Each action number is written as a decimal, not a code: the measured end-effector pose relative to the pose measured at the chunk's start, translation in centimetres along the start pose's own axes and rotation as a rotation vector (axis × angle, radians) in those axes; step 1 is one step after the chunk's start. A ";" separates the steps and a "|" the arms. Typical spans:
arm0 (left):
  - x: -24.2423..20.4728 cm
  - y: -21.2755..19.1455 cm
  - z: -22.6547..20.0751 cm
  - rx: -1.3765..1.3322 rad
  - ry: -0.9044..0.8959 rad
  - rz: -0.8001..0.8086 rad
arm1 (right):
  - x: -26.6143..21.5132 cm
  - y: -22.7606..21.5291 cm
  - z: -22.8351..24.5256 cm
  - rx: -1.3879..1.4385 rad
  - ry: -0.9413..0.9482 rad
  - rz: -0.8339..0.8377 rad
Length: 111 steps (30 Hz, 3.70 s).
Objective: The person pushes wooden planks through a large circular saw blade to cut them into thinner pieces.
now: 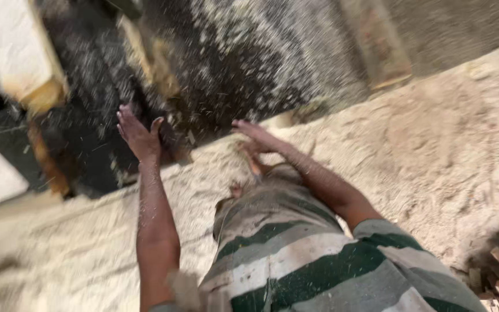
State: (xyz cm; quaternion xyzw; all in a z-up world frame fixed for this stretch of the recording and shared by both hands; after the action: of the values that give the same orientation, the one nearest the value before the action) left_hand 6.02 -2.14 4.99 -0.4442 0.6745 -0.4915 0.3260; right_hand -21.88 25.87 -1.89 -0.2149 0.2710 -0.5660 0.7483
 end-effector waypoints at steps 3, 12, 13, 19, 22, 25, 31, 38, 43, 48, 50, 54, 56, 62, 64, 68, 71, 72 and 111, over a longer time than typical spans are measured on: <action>-3.7 -1.1 3.8 0.132 -0.027 -0.041 | 0.4 0.4 -0.6 0.051 -0.008 0.068; -4.1 2.4 8.3 0.297 -0.018 0.028 | -0.1 -1.2 1.0 0.112 0.080 0.101; -4.1 2.6 8.3 0.278 0.008 -0.021 | -0.2 -0.9 1.1 0.120 0.072 0.107; -3.9 2.9 8.5 0.280 0.139 -0.233 | -0.4 0.0 0.6 0.020 -0.008 -0.015; -4.0 3.1 8.0 0.262 0.112 -0.222 | -0.7 0.2 0.1 0.015 0.005 -0.026; -4.1 3.3 7.9 0.258 0.053 -0.176 | -0.5 0.2 -0.2 -0.019 -0.040 -0.046; -4.9 3.1 7.7 0.226 0.075 -0.202 | -0.4 0.4 -0.5 -0.017 -0.018 -0.021; -7.6 2.0 5.6 0.102 0.060 -0.202 | 0.1 0.0 -0.2 0.005 -0.027 -0.040; -15.5 1.4 2.7 -0.224 -0.051 -0.224 | -0.3 -2.1 1.5 0.101 0.078 -0.042; -26.3 3.2 1.3 -0.307 -0.232 -0.267 | -0.9 -5.7 2.9 0.358 0.289 -0.123; -30.3 4.7 1.8 -0.316 -0.364 -0.100 | -1.2 -7.4 3.1 0.317 0.290 -0.194; -38.2 8.2 4.7 -0.388 -0.582 0.306 | -1.6 -10.8 2.8 0.276 0.203 -0.401; -42.0 9.2 6.8 -0.368 -0.669 0.442 | -1.7 -11.9 2.4 0.260 0.229 -0.446; -47.8 5.2 8.5 -0.339 -0.851 0.538 | -0.7 -10.2 -1.1 0.117 0.400 -0.631; -48.8 5.1 8.7 -0.322 -0.898 0.561 | -0.8 -6.8 -2.0 -0.007 0.449 -0.632; -48.5 5.5 10.6 -0.255 -0.790 0.432 | -5.3 5.4 0.4 -0.463 0.495 -0.451; -47.2 7.8 12.0 -0.344 -0.622 0.367 | -8.0 9.3 1.8 -0.198 0.637 -0.399; -45.9 8.0 11.4 -0.385 -0.605 0.358 | -8.4 9.8 2.5 -0.206 0.645 -0.385; -61.5 11.2 -3.4 -1.368 -0.845 0.493 | -27.6 26.3 21.0 0.471 0.597 -0.010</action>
State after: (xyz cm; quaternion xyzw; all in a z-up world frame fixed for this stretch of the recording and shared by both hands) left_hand 24.09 57.05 -4.45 -0.5306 0.7226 0.3187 0.3079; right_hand 5.10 59.84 2.07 0.1361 0.3382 -0.6541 0.6627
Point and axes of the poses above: each hand's wrist, its own x-axis towards the middle knuckle, its own y-axis out of the palm, z = x × y, the point moved 3 cm from there along x, towards the middle knuckle, and after that the axes turned 3 degrees about -y, right-handed, at the moved point
